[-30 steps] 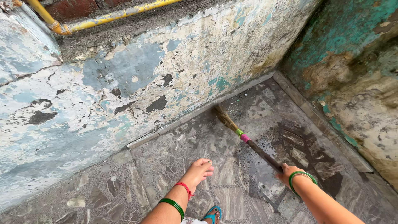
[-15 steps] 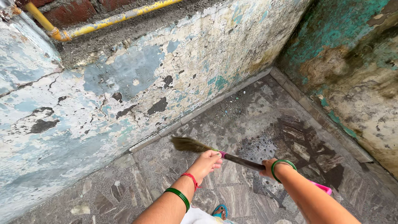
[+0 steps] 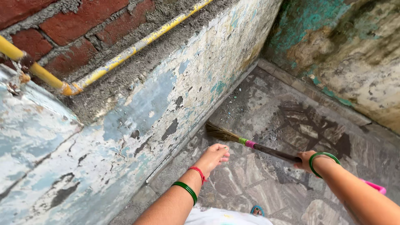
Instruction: The person sweeps the floor of a balcony using a small broom, moving dust and debris along the base of the walls and into the corners.
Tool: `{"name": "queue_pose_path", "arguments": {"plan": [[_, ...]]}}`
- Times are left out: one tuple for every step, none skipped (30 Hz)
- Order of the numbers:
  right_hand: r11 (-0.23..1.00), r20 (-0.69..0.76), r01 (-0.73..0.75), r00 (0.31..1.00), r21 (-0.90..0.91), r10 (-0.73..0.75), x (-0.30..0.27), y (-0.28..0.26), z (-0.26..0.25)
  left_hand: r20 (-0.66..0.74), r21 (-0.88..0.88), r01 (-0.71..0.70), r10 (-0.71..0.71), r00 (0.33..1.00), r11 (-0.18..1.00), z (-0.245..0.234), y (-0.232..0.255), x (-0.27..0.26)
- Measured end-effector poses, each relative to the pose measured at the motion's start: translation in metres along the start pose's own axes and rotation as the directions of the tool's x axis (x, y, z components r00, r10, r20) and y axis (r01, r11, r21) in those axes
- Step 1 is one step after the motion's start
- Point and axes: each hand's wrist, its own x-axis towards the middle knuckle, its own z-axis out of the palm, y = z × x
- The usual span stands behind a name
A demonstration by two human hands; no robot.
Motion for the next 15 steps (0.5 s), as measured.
{"name": "queue_pose_path", "arguments": {"plan": [[0.996,-0.082,0.023,0.996,-0.092,-0.030,0.015,-0.012,0.006,0.019,0.019,0.008,-0.008,1.000,1.000,-0.019,0.004,0.000],[0.982,-0.160,0.036,0.985,-0.185,-0.066,0.028,-0.021,0.017,0.016,0.048,0.018,-0.018,1.000,0.999,-0.038,0.009,-0.001],[0.986,-0.151,0.028,0.987,-0.164,-0.054,0.037,-0.027,0.030,0.011,0.073,0.029,-0.030,1.000,0.997,-0.054,0.011,-0.004],[0.994,-0.201,-0.023,0.980,-0.111,0.000,0.045,-0.035,0.043,0.028,0.088,0.037,-0.040,0.999,0.995,-0.068,0.013,-0.007],[0.996,-0.257,-0.077,0.965,-0.056,0.060,0.050,-0.041,0.049,0.025,0.090,0.043,-0.046,0.999,0.995,-0.081,0.018,-0.006],[0.996,-0.254,-0.088,0.964,-0.036,0.076,0.048,-0.049,0.064,0.022,0.091,0.050,-0.052,0.998,0.995,-0.093,0.022,-0.005],[0.995,-0.268,-0.075,0.959,0.059,0.089,0.039,-0.057,0.083,0.039,0.097,0.050,-0.054,0.998,0.994,-0.099,0.025,-0.004],[0.986,-0.281,-0.062,0.954,0.153,0.103,0.027,-0.063,0.095,0.048,0.089,0.030,-0.035,0.998,0.996,-0.104,0.027,-0.002],[0.984,-0.277,-0.073,0.954,0.161,0.116,0.012,-0.069,0.100,0.053,0.078,0.012,-0.016,0.998,0.997,-0.107,0.026,-0.004],[0.959,-0.241,-0.041,0.964,0.281,0.112,-0.008,-0.078,0.105,0.066,0.080,0.013,-0.019,0.998,0.997,-0.106,0.022,-0.009],[0.918,-0.221,0.000,0.971,0.397,0.096,-0.023,-0.092,0.097,0.074,0.087,0.028,-0.034,0.997,0.996,-0.105,0.023,-0.011],[0.915,-0.229,0.000,0.968,0.403,0.101,-0.038,-0.103,0.083,0.083,0.094,0.042,-0.049,0.995,0.995,-0.105,0.024,-0.014],[0.865,-0.165,-0.013,0.980,0.501,0.110,-0.057,-0.110,0.080,0.088,0.092,0.052,-0.060,0.994,0.994,-0.103,0.020,-0.020],[0.805,-0.100,-0.031,0.989,0.592,0.112,-0.076,-0.119,0.084,0.105,0.096,0.002,-0.012,0.994,0.995,-0.102,0.020,-0.022],[0.806,-0.104,-0.033,0.988,0.591,0.116,-0.091,-0.131,0.085,0.121,0.097,-0.062,0.050,0.991,0.993,-0.101,0.027,-0.020]]}}
